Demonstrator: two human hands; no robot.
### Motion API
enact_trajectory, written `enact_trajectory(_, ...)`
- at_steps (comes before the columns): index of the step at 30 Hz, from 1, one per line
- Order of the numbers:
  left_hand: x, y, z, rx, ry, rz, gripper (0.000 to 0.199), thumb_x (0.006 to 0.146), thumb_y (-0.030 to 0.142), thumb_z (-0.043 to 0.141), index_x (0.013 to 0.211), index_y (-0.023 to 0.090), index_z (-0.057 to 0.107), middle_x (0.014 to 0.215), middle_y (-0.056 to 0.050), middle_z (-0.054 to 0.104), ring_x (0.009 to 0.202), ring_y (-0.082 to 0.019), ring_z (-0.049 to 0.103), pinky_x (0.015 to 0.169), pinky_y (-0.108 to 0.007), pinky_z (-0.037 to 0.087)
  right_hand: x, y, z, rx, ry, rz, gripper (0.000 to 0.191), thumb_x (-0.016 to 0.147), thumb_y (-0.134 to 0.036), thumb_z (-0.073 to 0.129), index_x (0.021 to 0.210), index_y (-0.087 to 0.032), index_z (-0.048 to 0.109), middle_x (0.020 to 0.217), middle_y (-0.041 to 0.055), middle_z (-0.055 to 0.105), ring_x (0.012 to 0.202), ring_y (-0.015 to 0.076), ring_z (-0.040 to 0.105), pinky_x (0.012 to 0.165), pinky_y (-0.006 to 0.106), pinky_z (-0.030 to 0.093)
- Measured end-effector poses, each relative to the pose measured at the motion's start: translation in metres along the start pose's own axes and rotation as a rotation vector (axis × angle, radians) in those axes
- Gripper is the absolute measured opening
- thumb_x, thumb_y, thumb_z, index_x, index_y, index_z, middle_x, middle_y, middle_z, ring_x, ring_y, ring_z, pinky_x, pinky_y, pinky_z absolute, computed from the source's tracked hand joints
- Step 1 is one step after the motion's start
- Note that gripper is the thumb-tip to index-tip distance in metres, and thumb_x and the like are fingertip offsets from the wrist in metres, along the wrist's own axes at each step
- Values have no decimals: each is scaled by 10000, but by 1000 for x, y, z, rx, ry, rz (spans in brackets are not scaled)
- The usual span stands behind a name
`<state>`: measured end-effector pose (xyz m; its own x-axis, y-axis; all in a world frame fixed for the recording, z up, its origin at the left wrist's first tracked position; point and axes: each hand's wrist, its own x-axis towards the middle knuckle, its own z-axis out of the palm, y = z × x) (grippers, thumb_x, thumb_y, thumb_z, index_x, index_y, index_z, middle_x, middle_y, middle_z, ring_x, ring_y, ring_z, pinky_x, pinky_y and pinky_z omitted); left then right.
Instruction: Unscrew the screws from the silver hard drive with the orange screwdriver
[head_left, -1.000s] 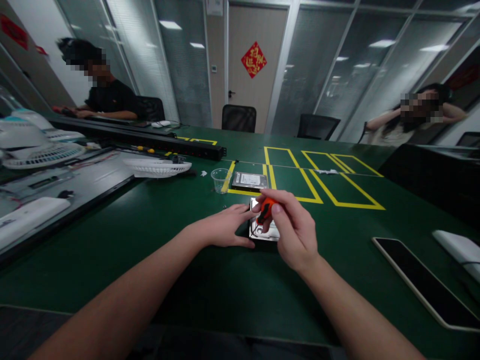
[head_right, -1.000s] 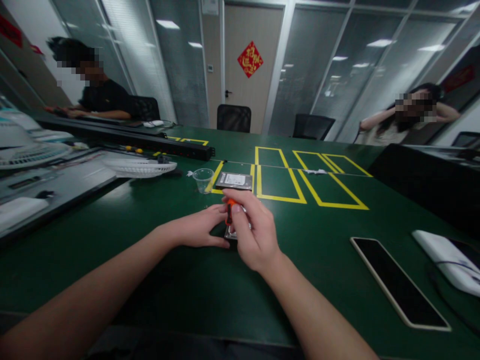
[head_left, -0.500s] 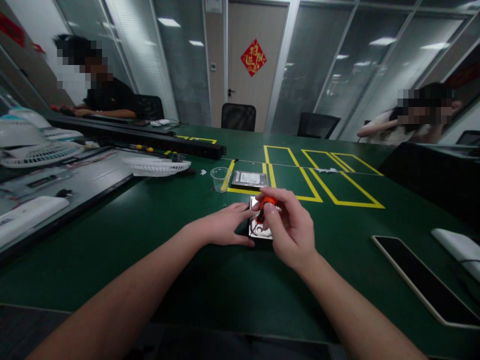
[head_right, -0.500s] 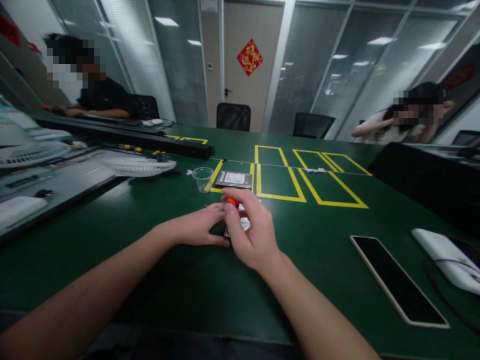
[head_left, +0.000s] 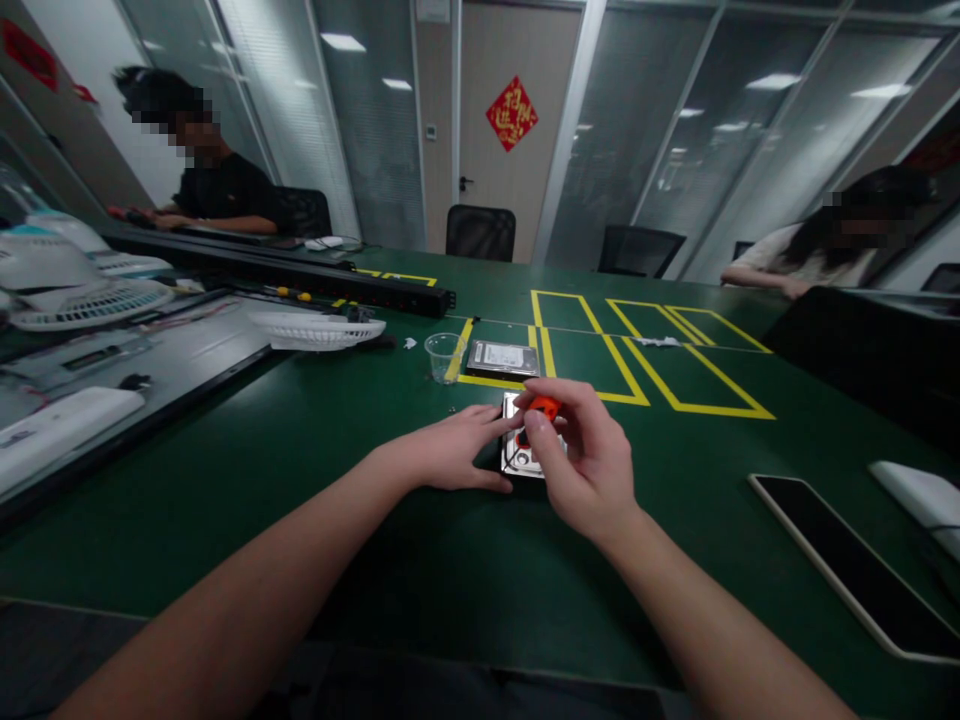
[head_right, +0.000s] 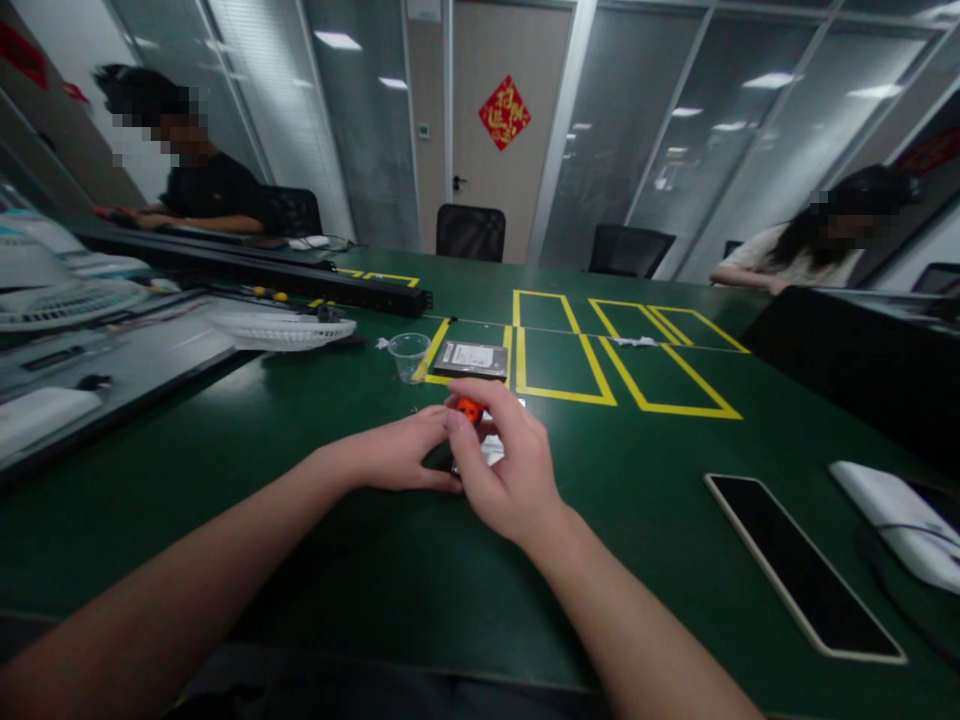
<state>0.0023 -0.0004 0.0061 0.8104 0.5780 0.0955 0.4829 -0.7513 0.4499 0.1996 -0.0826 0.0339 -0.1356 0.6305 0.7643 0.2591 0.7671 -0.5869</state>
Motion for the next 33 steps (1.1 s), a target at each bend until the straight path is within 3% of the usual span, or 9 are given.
enact_trajectory(6, 0, 2, -1, 4, -35, -50, 839, 876, 554, 836, 1601, 296, 500, 1669, -114, 493, 1565, -421, 398, 1271, -574, 368, 0, 0, 0, 11, 3, 3, 299, 1056, -192, 621, 1345, -257, 661, 1165, 74, 723, 966, 199, 724, 803, 344, 656)
enact_trajectory(19, 0, -1, 0, 6, -22, -25, 845, 872, 556, 840, 1602, 305, 496, 1652, -115, 516, 1553, -428, 413, 1262, -573, 378, 0, 0, 0, -5, 14, 19, 282, 1057, -214, 619, 1332, -258, 667, 1150, 83, 732, 948, 212, 737, 797, 361, 667)
enact_trajectory(33, 0, -1, 0, 2, -24, -30, 836, 870, 565, 835, 1591, 294, 510, 1646, -119, 517, 1544, -428, 420, 1254, -574, 388, 1, -1, 1, -7, 11, -6, 287, 1054, -181, 618, 1327, -256, 664, 1140, 66, 719, 948, 186, 719, 772, 309, 643)
